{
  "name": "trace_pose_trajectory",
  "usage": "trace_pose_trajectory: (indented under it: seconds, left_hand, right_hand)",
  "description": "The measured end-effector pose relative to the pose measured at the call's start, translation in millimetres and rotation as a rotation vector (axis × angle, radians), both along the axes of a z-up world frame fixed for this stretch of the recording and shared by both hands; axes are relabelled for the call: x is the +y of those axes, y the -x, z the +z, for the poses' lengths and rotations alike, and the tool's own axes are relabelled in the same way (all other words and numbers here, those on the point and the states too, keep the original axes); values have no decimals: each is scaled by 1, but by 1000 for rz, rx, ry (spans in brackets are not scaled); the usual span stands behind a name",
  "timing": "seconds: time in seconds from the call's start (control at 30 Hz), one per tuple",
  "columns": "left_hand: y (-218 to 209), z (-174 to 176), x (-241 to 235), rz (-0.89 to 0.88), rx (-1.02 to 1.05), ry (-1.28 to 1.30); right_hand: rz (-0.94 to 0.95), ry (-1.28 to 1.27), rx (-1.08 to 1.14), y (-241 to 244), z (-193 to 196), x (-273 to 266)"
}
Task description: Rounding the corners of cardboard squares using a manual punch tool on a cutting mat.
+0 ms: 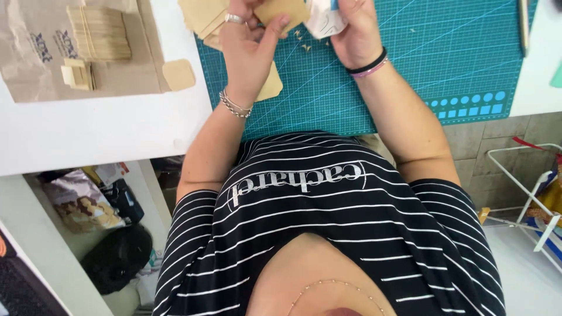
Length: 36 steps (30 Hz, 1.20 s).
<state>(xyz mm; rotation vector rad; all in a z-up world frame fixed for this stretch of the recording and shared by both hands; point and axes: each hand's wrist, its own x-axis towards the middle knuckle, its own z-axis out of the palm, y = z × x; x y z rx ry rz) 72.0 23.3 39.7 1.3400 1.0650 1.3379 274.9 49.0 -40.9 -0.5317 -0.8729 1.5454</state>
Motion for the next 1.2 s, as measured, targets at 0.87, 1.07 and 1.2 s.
trace_pose_trajectory:
  seconds: [0.87, 1.07, 1.2]
  left_hand:
    - [0, 1, -7, -3, 159, -28]
    - [0, 1, -6, -36, 198, -51]
    - [2, -2, -6, -118, 253, -58]
  right_hand:
    - [97, -129, -424, 8, 48, -1]
    - [49, -108, -409, 8, 46, 0]
    - [44, -113, -461, 8, 46, 0]
